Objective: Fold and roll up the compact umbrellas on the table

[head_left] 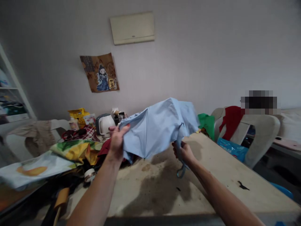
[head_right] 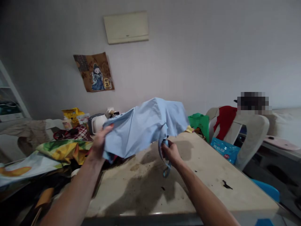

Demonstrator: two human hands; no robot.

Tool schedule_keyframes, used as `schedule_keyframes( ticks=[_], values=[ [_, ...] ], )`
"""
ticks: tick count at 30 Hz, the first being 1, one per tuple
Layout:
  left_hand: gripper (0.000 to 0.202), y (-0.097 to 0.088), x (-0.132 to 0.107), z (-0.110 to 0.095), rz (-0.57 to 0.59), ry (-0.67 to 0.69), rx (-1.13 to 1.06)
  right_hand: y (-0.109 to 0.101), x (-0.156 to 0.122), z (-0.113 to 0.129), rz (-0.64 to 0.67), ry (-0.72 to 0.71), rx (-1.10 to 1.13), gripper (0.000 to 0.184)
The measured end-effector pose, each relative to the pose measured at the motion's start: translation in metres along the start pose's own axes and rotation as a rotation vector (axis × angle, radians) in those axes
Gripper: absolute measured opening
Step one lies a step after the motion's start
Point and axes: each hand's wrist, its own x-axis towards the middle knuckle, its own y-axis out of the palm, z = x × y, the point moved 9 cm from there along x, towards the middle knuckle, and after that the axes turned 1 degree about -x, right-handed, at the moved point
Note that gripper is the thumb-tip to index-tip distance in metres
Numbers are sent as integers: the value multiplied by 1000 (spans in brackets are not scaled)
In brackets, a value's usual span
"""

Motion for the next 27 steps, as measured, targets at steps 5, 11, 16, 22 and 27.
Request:
schedule_keyframes(
  ticks=[5, 11, 16, 22, 27],
  values=[
    [16, -17, 2, -92, 246, 269, -461, 2, -1, 10, 118, -10, 519, 48],
    [47, -63, 19, 43, -134, -219, 65, 42, -21, 11, 574, 110, 863, 41],
    [74, -17, 3, 116, 15, -292, 26, 60, -30, -9, 559, 147, 346, 49],
    [38, -17, 11, 58, -21, -231, -43, 28, -10, -1, 150, 67, -66, 26],
    [11, -113, 35, -21, -255, -6, -233, 16, -1, 19, 117, 40, 336, 40]
  ],
)
